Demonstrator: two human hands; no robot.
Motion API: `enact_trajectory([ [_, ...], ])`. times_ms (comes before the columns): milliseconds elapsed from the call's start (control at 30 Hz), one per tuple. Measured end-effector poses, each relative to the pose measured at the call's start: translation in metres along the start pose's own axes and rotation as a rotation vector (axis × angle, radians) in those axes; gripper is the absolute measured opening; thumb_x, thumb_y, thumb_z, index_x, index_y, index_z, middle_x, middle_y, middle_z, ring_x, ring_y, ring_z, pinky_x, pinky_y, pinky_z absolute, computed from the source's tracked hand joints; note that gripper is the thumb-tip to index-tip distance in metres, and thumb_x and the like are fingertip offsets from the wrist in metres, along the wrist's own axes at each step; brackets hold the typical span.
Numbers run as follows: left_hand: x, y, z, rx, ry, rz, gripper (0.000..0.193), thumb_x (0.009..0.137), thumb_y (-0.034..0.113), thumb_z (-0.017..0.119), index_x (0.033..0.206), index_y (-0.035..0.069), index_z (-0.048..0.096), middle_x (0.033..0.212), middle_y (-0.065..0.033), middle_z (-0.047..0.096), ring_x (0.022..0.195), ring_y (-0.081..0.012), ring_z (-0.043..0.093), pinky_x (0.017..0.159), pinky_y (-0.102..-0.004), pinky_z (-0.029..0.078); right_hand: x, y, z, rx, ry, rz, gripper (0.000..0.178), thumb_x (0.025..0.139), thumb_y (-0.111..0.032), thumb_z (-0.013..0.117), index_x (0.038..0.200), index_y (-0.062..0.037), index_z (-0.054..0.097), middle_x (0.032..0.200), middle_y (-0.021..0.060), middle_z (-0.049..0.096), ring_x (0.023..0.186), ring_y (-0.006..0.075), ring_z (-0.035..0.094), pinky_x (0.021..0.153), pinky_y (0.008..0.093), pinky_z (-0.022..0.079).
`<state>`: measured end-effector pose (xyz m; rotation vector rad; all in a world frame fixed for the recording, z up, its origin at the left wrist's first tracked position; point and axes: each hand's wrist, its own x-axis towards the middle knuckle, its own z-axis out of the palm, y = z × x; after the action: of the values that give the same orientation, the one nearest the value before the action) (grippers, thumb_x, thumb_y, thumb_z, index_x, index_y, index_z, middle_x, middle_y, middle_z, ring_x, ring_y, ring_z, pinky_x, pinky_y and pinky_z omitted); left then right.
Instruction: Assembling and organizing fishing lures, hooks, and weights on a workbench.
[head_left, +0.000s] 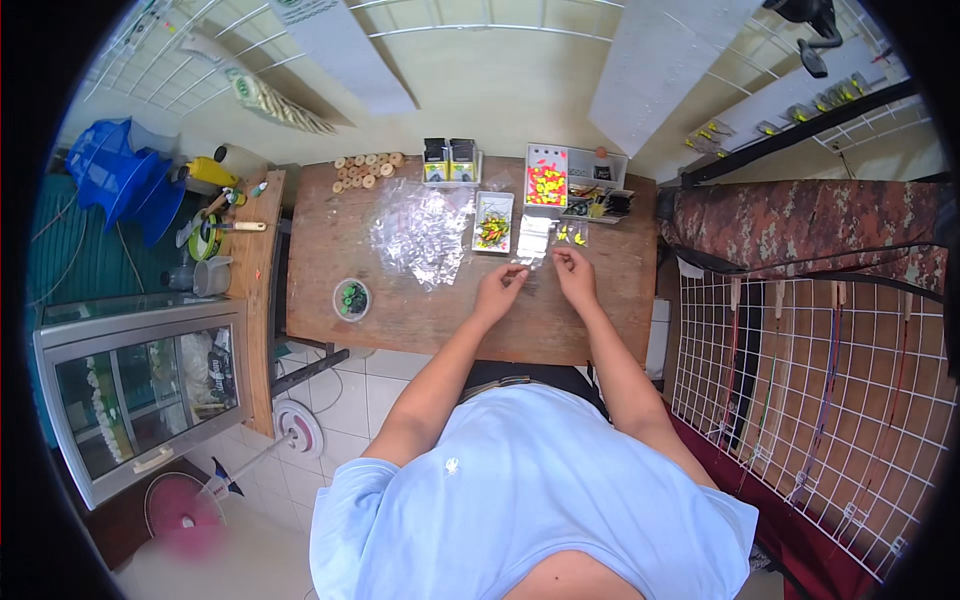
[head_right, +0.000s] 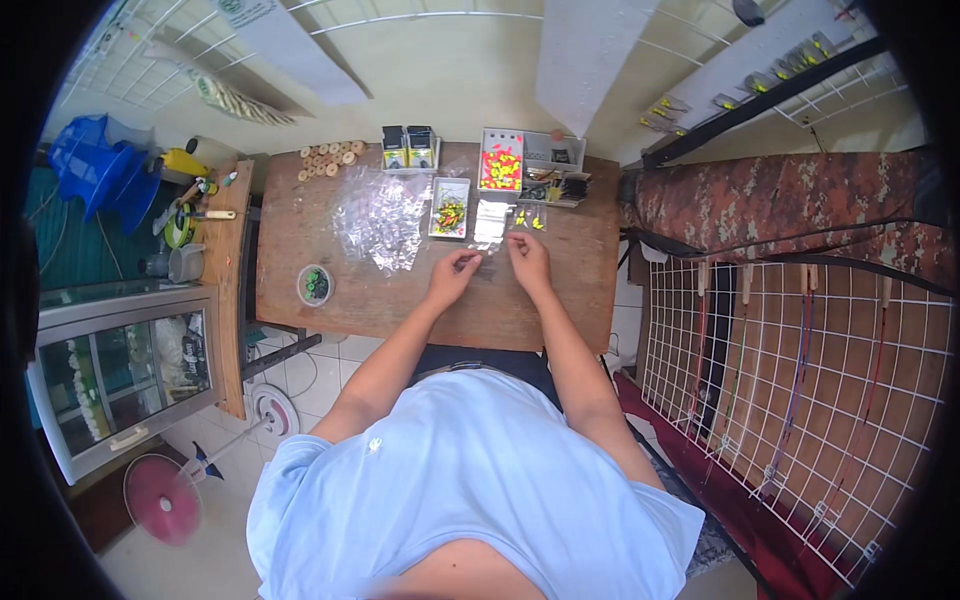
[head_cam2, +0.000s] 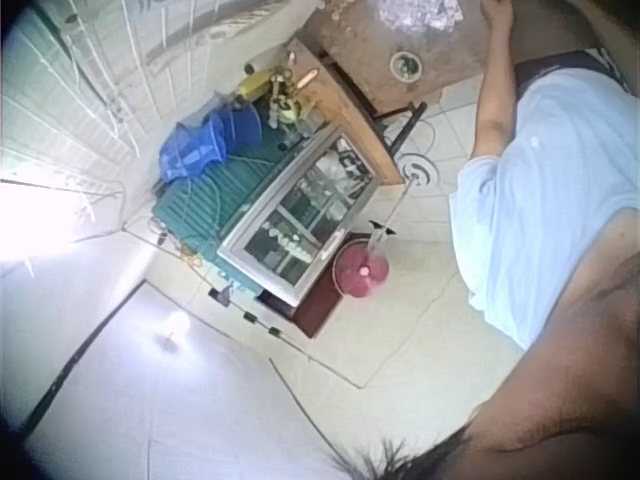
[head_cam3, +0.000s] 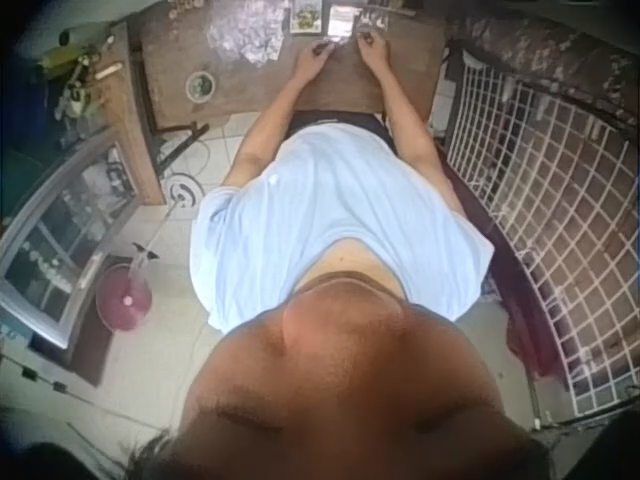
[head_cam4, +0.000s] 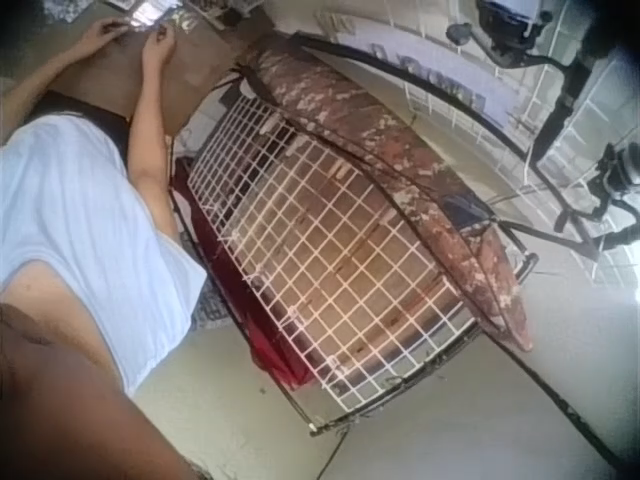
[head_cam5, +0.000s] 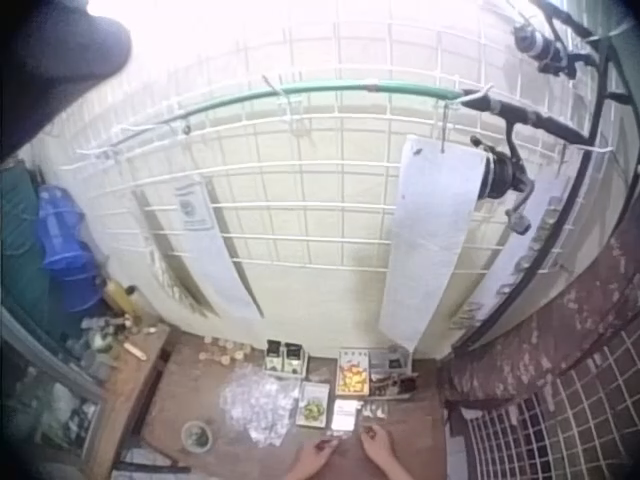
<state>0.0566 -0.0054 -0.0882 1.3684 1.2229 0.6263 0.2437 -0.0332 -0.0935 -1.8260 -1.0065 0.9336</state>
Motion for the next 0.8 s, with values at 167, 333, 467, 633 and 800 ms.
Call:
enact_trajectory([
  [167, 0.0, -0.03, -0.069, 0.117, 0.286, -0.077, 0.022, 0.087, 0.018, 0.068, 0.103, 0.003, 0.069, 0.077, -0.0044, 0.068, 0.065, -0.008, 0.059, 0.062, -0.0248, 0.048, -0.015, -0.038, 0.057, -0.108, -0.267, -0.118, 0.021, 0.088, -0.019, 0.064, 0.103, -0.006, 0.068, 0.08, 0.0054, 0.067, 0.06, 0.011, 0.052, 0.059, 0.0268, 0.046],
  [333, -0.01, -0.048, -0.119, 0.256, 0.378, -0.008, 0.021, 0.08, 0.013, 0.07, 0.098, 0.003, 0.069, 0.086, -0.0098, 0.067, 0.067, -0.0191, 0.062, 0.066, -0.0316, 0.051, -0.018, -0.056, 0.116, -0.379, -0.518, -0.275, 0.03, 0.084, -0.021, 0.065, 0.112, -0.0113, 0.066, 0.101, 0.0122, 0.065, 0.084, 0.0279, 0.063, 0.076, 0.0387, 0.051],
  [467, -0.013, -0.069, -0.144, 0.254, 0.268, 0.02, 0.024, 0.079, 0.012, 0.072, 0.1, 0.001, 0.068, 0.087, -0.0098, 0.069, 0.07, -0.0134, 0.063, 0.068, -0.0287, 0.052, -0.026, -0.063, 0.157, -0.624, -0.507, -0.438, 0.044, 0.083, -0.026, 0.067, 0.125, -0.0142, 0.059, 0.094, 0.0115, 0.063, 0.093, 0.0305, 0.061, 0.079, 0.0423, 0.05],
  [633, -0.015, -0.081, -0.155, 0.192, 0.187, -0.04, 0.024, 0.08, 0.014, 0.071, 0.1, 0.002, 0.068, 0.088, -0.011, 0.07, 0.072, -0.0172, 0.065, 0.07, -0.0309, 0.053, -0.03, -0.067, 0.167, -0.747, -0.41, -0.399, 0.039, 0.083, -0.027, 0.066, 0.12, -0.0141, 0.063, 0.094, 0.0113, 0.063, 0.091, 0.0297, 0.062, 0.078, 0.0411, 0.05],
  [800, -0.014, -0.083, -0.167, 0.13, 0.113, -0.039, 0.023, 0.082, 0.017, 0.069, 0.101, 0.003, 0.068, 0.086, -0.0114, 0.07, 0.07, -0.0208, 0.066, 0.07, -0.0338, 0.053, -0.035, -0.064, 0.164, -0.791, -0.384, -0.508, 0.026, 0.085, -0.027, 0.066, 0.106, -0.0123, 0.071, 0.093, 0.0107, 0.063, 0.088, 0.0281, 0.062, 0.076, 0.0383, 0.051],
])
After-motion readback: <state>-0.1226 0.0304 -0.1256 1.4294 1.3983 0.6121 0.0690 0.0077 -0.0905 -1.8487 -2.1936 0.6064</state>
